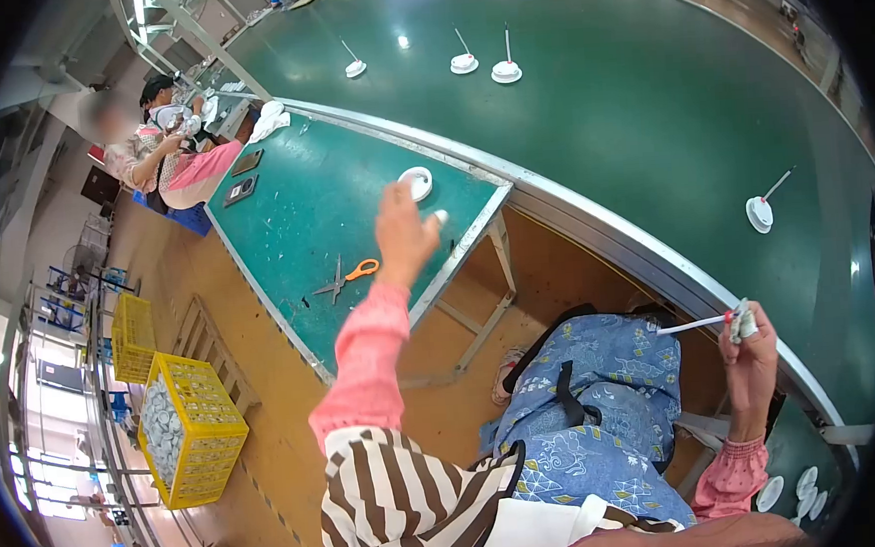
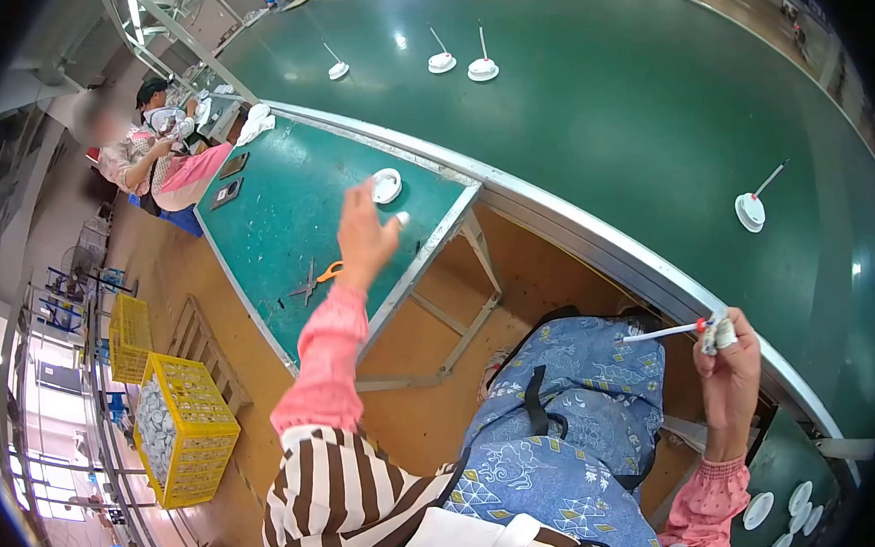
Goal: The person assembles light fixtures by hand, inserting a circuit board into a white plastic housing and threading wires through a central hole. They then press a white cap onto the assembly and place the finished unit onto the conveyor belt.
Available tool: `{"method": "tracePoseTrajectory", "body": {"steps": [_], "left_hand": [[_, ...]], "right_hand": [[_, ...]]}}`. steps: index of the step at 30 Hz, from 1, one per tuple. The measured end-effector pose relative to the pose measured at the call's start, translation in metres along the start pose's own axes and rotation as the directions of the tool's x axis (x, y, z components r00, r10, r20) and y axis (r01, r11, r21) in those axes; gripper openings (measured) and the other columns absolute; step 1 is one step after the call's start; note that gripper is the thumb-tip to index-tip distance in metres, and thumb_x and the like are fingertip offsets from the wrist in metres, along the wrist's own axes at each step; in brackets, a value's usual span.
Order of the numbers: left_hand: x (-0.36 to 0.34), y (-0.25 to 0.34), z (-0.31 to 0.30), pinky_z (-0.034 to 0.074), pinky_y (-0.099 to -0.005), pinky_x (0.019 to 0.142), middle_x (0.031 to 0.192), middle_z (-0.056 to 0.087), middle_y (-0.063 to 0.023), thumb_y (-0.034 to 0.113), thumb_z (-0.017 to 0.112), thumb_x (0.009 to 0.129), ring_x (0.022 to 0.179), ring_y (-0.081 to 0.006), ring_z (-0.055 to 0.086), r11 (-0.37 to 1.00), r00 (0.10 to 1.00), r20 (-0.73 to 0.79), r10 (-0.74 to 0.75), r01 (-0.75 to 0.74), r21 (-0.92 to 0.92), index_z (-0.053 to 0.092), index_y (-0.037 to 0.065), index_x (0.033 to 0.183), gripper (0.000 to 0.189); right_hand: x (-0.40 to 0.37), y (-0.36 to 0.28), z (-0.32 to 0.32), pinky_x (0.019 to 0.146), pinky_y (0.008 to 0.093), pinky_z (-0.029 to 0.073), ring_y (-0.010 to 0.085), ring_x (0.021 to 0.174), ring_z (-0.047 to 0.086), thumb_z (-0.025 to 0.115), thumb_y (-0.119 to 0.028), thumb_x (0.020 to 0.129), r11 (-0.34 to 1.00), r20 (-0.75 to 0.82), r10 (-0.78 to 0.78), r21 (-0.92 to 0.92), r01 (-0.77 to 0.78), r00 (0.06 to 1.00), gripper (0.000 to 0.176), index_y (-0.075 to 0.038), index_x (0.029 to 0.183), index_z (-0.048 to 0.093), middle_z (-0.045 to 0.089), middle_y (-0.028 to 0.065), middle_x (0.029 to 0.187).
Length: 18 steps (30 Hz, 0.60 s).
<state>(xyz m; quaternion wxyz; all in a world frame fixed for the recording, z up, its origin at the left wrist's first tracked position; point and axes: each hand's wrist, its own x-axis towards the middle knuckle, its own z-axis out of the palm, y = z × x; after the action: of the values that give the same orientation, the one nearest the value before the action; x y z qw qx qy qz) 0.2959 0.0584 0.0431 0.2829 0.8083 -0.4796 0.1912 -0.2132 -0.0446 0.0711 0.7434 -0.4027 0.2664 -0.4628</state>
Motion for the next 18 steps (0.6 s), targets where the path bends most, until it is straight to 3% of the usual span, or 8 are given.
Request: {"method": "tracePoseTrajectory", "body": {"steps": [1, 3, 7, 9, 12, 15, 16, 18], "left_hand": [[0.015, -0.019, 0.014, 0.052, -0.0463, 0.089, 0.117, 0.062, -0.0224, 0.026, 0.081, 0.074, 0.11, -0.0401, 0.06, 0.984, 0.995, -0.021, -0.1, 0.102, 0.146, 0.056, 0.002, 0.124, 0.061], [0.044, -0.044, 0.042, 0.051, -0.0456, 0.093, 0.12, 0.06, -0.0234, 0.037, 0.088, 0.066, 0.114, -0.0396, 0.058, 0.933, 0.934, 0.089, -0.346, 0.333, 0.134, 0.059, -0.001, 0.123, 0.074], [0.073, -0.052, 0.068, 0.051, -0.0456, 0.093, 0.119, 0.06, -0.0247, 0.041, 0.089, 0.061, 0.11, -0.039, 0.06, 0.884, 0.831, 0.307, -0.465, 0.457, 0.102, 0.063, -0.004, 0.116, 0.076], [0.071, -0.039, 0.067, 0.051, -0.0458, 0.093, 0.119, 0.061, -0.0246, 0.04, 0.088, 0.062, 0.11, -0.0388, 0.06, 0.907, 0.863, 0.309, -0.399, 0.422, -0.006, 0.065, -0.005, 0.114, 0.072], [0.057, 0.011, 0.065, 0.047, -0.0456, 0.099, 0.114, 0.058, -0.0243, 0.033, 0.083, 0.063, 0.111, -0.04, 0.054, 0.988, 0.973, 0.229, 0.023, 0.013, -0.155, 0.059, -0.007, 0.124, 0.077], [0.056, 0.119, 0.059, 0.045, -0.0447, 0.1, 0.116, 0.051, -0.0209, 0.025, 0.082, 0.063, 0.116, -0.037, 0.048, 0.931, 0.888, 0.38, 0.259, -0.124, -0.343, 0.055, 0.0, 0.134, 0.08], [0.056, 0.139, 0.083, 0.044, -0.0446, 0.102, 0.117, 0.051, -0.0206, 0.024, 0.082, 0.063, 0.118, -0.0377, 0.047, 0.837, 0.848, 0.289, 0.445, -0.279, -0.47, 0.054, 0.002, 0.135, 0.08], [0.059, 0.189, 0.106, 0.042, -0.0444, 0.105, 0.121, 0.051, -0.0219, 0.02, 0.081, 0.062, 0.119, -0.0389, 0.047, 0.76, 0.711, 0.412, 0.57, -0.265, -0.594, 0.054, 0.004, 0.137, 0.082]], "right_hand": [[0.0, 0.007, -0.004, 0.052, 0.0207, 0.038, 0.0085, 0.061, 0.049, 0.067, -0.017, 0.096, 1.0, 0.0, 0.009, 0.01, -0.009, 1.0, 0.022, 0.0, 0.107, 0.056, 0.065, 0.0115, 0.095], [0.001, 0.017, -0.007, 0.052, 0.021, 0.038, 0.0084, 0.06, 0.049, 0.065, -0.015, 0.097, 1.0, -0.012, 0.024, 0.019, -0.024, 1.0, 0.019, 0.0, 0.106, 0.057, 0.065, 0.0097, 0.093], [0.004, 0.013, -0.003, 0.052, 0.0212, 0.038, 0.0074, 0.059, 0.049, 0.064, -0.015, 0.097, 0.999, -0.07, 0.033, 0.022, -0.031, 0.997, 0.016, -0.001, 0.103, 0.057, 0.063, 0.0065, 0.087], [0.002, 0.008, -0.006, 0.052, 0.0212, 0.039, 0.0072, 0.06, 0.049, 0.064, -0.014, 0.097, 0.999, -0.109, 0.044, 0.035, -0.041, 0.993, 0.015, -0.002, 0.101, 0.057, 0.061, 0.0058, 0.084], [0.008, 0.008, -0.016, 0.053, 0.0212, 0.039, 0.0076, 0.06, 0.05, 0.064, -0.014, 0.097, 0.998, -0.09, 0.046, 0.057, -0.041, 0.995, 0.015, -0.002, 0.101, 0.056, 0.062, 0.0065, 0.084], [0.017, 0.005, -0.012, 0.053, 0.0211, 0.039, 0.0079, 0.06, 0.05, 0.065, -0.014, 0.097, 0.997, -0.089, 0.03, 0.07, -0.024, 0.996, 0.015, -0.002, 0.102, 0.056, 0.062, 0.007, 0.084], [0.02, 0.003, -0.011, 0.053, 0.0211, 0.039, 0.008, 0.06, 0.05, 0.064, -0.014, 0.097, 0.997, -0.089, 0.018, 0.078, -0.011, 0.996, 0.016, -0.002, 0.103, 0.056, 0.062, 0.0072, 0.085], [0.022, -0.002, -0.011, 0.053, 0.0212, 0.039, 0.0083, 0.06, 0.05, 0.064, -0.013, 0.097, 0.996, -0.102, -0.019, 0.088, 0.028, 0.995, 0.017, -0.001, 0.105, 0.055, 0.062, 0.0076, 0.086]]}}
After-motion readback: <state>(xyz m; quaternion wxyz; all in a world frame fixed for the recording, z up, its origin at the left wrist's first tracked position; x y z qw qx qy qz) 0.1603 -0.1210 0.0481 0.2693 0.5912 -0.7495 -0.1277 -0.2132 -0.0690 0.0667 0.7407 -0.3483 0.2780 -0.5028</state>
